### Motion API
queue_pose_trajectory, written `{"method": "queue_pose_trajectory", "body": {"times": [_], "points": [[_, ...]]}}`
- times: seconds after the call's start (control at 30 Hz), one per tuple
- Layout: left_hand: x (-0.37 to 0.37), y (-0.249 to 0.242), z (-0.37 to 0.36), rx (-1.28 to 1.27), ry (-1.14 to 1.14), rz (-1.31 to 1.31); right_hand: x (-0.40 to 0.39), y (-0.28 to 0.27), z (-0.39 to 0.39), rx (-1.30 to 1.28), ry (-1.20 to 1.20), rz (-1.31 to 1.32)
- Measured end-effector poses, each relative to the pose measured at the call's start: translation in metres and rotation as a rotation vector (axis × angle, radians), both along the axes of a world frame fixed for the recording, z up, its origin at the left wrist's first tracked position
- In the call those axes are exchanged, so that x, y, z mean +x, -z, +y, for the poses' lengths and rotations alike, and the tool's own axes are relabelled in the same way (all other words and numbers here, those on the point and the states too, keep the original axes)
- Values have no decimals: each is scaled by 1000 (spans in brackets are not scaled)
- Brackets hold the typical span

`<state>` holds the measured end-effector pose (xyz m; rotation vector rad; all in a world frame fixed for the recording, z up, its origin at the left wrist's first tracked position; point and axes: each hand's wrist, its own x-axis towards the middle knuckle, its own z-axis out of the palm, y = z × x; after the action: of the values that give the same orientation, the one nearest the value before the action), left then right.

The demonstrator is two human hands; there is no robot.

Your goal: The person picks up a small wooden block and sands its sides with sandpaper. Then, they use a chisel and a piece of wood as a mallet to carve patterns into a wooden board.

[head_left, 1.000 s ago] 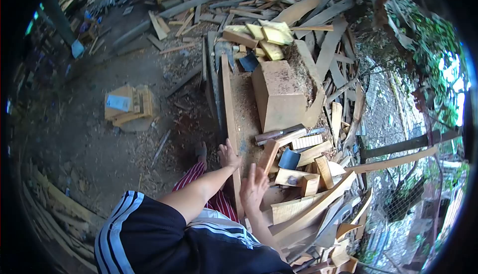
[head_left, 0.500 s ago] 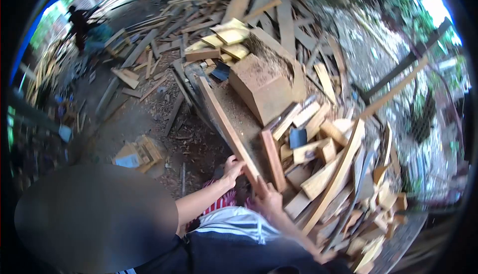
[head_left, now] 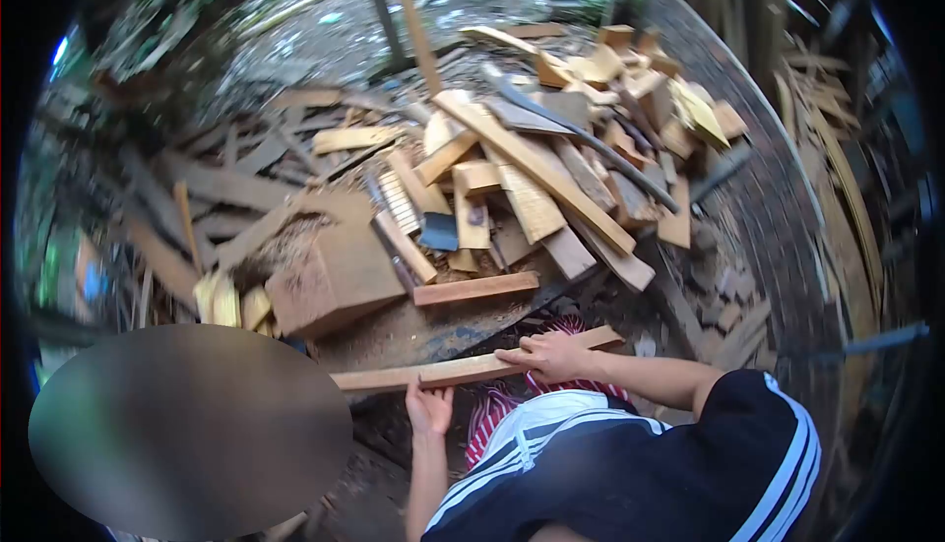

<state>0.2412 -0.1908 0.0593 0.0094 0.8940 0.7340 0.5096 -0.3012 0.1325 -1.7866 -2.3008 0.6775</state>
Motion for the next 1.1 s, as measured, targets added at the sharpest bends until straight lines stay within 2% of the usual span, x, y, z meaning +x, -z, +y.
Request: {"method": "queue_pose_trajectory", "body": {"times": [0.1,0.17,0.23,0.33,0.37,0.4,0.47,0.5,0.57,0.63,0.7,0.73,0.77,0.83,0.87,0.9,0.97,1.0,1.03,1.07,1.1], "points": [[23,-24,4,-44,116,-123,13,-13,-34,48,233,5],[52,-39,10,34,203,-188,23,-27,-62,-1,425,-63],[86,-59,21,92,352,-218,28,-15,-96,-41,640,-76],[145,-63,45,176,666,-375,19,-10,-126,92,862,-78],[168,-82,47,169,676,-269,19,-4,-132,157,936,-62],[193,-120,49,226,797,-285,18,-6,-131,173,1007,-77],[237,-82,82,416,956,-343,27,-15,-121,184,1104,-109],[265,-69,100,339,936,-263,39,-8,-114,287,1117,-125],[317,-45,125,323,882,-379,75,1,-96,254,1176,-175],[360,-53,121,363,750,-242,117,4,-74,329,1209,-135],[403,-49,131,222,750,-86,152,-26,-55,175,1190,-136],[414,-57,120,277,718,-15,174,-16,-45,143,1204,-161],[437,-16,145,290,797,0,190,-1,-30,115,1203,-184],[450,-1,140,677,940,90,216,20,-16,218,1115,-274],[440,-19,122,701,1044,55,240,65,1,355,1106,-450],[434,-37,107,717,1149,25,237,55,-4,355,1152,-415],[468,-10,106,1440,1274,523,230,90,-10,608,1301,-376],[474,0,106,1706,1292,592,209,31,-42,373,1317,-130],[480,12,109,1976,1292,662,200,33,-60,378,1306,-77],[491,30,116,2203,1269,656,191,57,-74,563,1287,-171],[491,36,116,2201,1278,655,172,54,-98,630,1287,-286]]}}
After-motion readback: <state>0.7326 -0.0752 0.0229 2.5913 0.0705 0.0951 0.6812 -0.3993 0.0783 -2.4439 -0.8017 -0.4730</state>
